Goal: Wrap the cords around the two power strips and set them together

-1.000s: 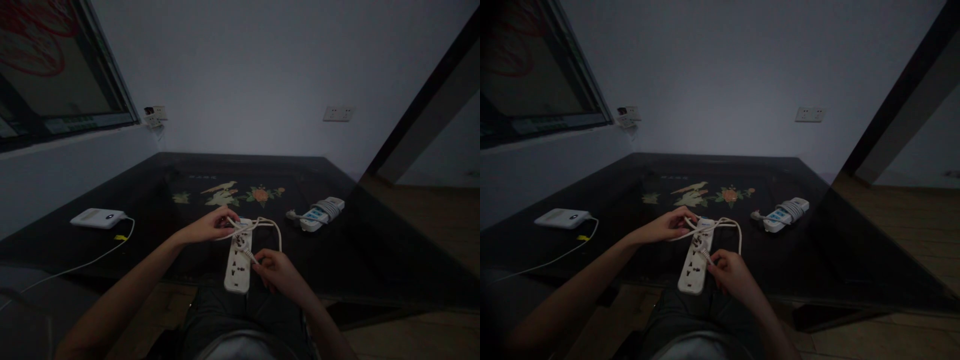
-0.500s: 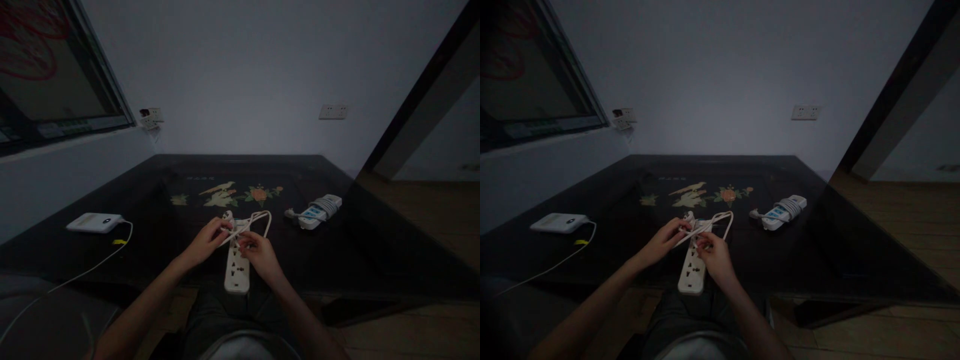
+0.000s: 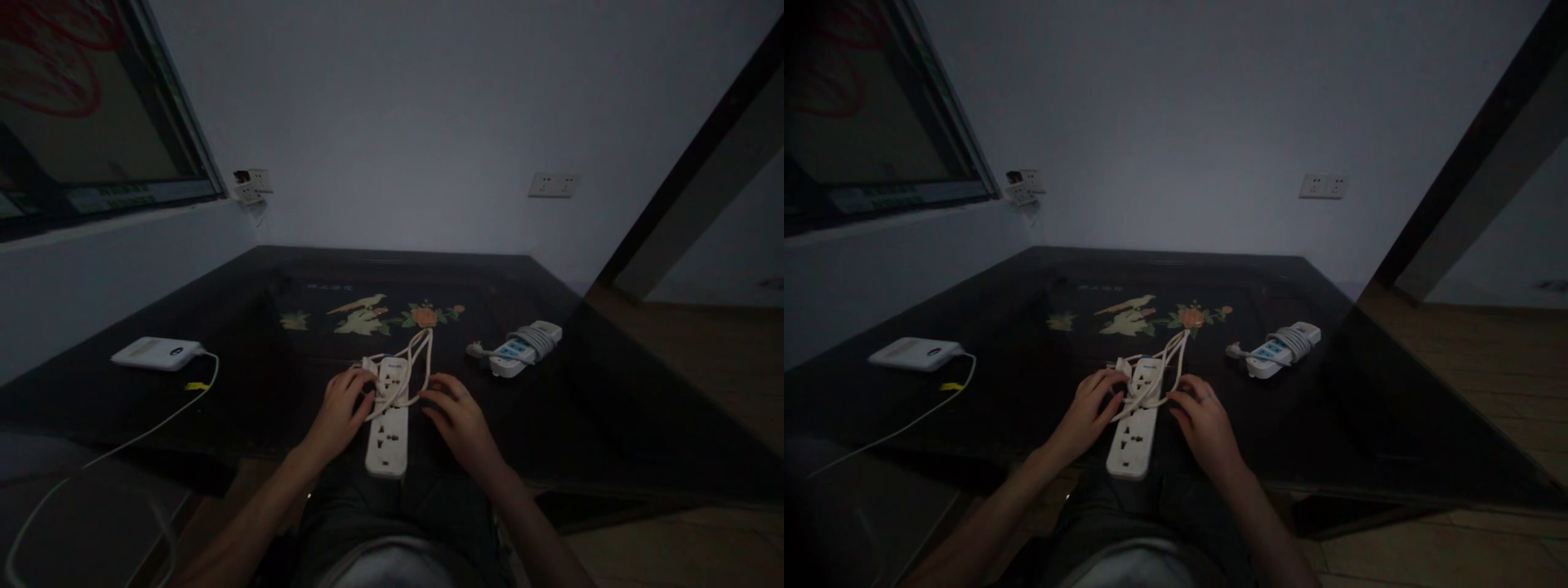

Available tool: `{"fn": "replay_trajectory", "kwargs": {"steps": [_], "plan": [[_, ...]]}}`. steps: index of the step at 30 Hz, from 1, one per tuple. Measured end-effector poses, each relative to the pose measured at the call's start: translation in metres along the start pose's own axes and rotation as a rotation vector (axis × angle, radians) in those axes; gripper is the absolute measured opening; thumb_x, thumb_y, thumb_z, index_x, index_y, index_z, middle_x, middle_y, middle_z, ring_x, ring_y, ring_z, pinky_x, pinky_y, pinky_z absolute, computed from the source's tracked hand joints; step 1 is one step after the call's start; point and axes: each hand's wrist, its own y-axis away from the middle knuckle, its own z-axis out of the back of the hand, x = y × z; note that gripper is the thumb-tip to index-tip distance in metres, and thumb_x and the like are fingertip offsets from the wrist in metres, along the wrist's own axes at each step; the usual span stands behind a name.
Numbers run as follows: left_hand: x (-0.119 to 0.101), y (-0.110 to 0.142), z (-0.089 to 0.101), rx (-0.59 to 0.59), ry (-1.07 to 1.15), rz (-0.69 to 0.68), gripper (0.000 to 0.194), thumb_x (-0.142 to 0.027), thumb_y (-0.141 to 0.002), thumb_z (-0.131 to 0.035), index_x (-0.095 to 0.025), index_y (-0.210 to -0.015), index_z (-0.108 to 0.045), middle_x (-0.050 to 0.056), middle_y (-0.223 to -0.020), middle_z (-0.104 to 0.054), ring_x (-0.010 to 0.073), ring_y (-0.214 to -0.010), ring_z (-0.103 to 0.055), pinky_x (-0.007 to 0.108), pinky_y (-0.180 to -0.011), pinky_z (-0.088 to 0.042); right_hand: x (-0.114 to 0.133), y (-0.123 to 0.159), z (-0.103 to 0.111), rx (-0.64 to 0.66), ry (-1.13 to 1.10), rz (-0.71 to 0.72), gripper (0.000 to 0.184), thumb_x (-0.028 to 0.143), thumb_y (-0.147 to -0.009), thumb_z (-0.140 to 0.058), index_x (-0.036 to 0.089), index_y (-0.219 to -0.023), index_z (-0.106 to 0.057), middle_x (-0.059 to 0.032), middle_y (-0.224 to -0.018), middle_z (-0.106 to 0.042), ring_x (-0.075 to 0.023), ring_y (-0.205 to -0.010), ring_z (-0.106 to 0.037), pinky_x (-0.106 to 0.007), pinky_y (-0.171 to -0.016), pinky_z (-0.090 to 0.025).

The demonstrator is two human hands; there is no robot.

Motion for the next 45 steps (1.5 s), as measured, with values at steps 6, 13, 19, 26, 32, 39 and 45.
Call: {"fn": "replay_trajectory", "kwargs": {"steps": [6, 13, 19, 26, 32, 39, 45], "plan": [[-0.001, 0.012, 0.006, 0.110, 0.089, 0.001, 0.033, -0.036, -0.095, -0.041, -0.023, -0.124, -0.052, 0.009, -0.128, -0.052, 0.0234, -0.126, -0.043, 0.042, -0.109, -0.033, 0.001, -0.022, 0.000, 0.218, 0.299, 0.164, 0.016, 0.013, -0.085, -0.058, 0.020, -0.093, -0.071, -0.0115, -0.108, -0.064, -0.0246, -0.098, -0.058, -0.036, -0.079, -0.052], [-0.003, 0.023, 0.000, 0.203, 0.023, -0.016, 0.060, -0.046, -0.089, -0.052, -0.026, -0.143, -0.036, 0.013, -0.142, -0.041, 0.0301, -0.137, -0.028, 0.052, -0.114, -0.022, 0.014, -0.040, 0.001, 0.361, 0.365, 0.164, 0.007, 0.016, -0.086, -0.060, 0.017, -0.089, -0.066, -0.0083, -0.090, -0.067, -0.0222, -0.087, -0.061, -0.031, -0.073, -0.048], [-0.020, 0.030, 0.000, 0.126, -0.060, 0.076, 0.068, -0.048, -0.079, -0.063, -0.029, -0.140, -0.041, 0.014, -0.143, -0.036, 0.0358, -0.133, -0.033, 0.057, -0.107, -0.030, 0.025, -0.043, -0.014, 0.362, 0.281, 0.121, 0.008, 0.013, -0.088, -0.056, 0.017, -0.088, -0.063, -0.0069, -0.090, -0.067, -0.0197, -0.087, -0.063, -0.028, -0.076, -0.046], [-0.050, 0.035, -0.016, 0.075, -0.139, 0.141, 0.088, -0.049, -0.067, -0.073, -0.029, -0.143, -0.034, 0.018, -0.146, -0.031, 0.0421, -0.134, -0.030, 0.066, -0.103, -0.028, 0.028, -0.030, -0.026, 0.212, 0.141, 0.042, 0.013, 0.013, -0.089, -0.051, 0.019, -0.086, -0.062, -0.0066, -0.092, -0.065, -0.0187, -0.084, -0.063, -0.028, -0.075, -0.049], [-0.058, 0.034, -0.015, 0.278, -0.230, 0.115, 0.104, -0.051, -0.062, -0.076, -0.035, -0.148, -0.020, 0.018, -0.153, -0.024, 0.0462, -0.141, -0.014, 0.077, -0.098, -0.016, 0.013, -0.003, -0.008, -0.045, -0.097, 0.009, 0.014, 0.015, -0.089, -0.049, 0.021, -0.091, -0.061, -0.0096, -0.109, -0.062, -0.0204, -0.100, -0.061, -0.033, -0.086, -0.050], [-0.039, 0.022, 0.000, 0.267, -0.224, 0.158, 0.101, -0.045, -0.069, -0.071, -0.030, -0.150, -0.013, 0.018, -0.152, -0.027, 0.0402, -0.140, -0.021, 0.066, -0.102, -0.028, -0.021, 0.027, 0.022, -0.141, -0.098, -0.159, 0.011, 0.023, -0.089, -0.051, 0.020, -0.090, -0.062, -0.0100, -0.093, -0.065, -0.0214, -0.086, -0.064, -0.033, -0.074, -0.051], [0.004, -0.010, 0.005, 0.143, -0.331, 0.247, 0.086, -0.037, -0.080, -0.058, -0.015, -0.150, -0.012, 0.020, -0.150, -0.030, 0.0344, -0.139, -0.027, 0.053, -0.107, -0.031, -0.035, 0.034, 0.026, -0.130, -0.111, -0.217, 0.016, 0.031, -0.088, -0.053, 0.020, -0.088, -0.065, -0.0086, -0.088, -0.067, -0.0211, -0.079, -0.066, -0.031, -0.069, -0.053]]}}
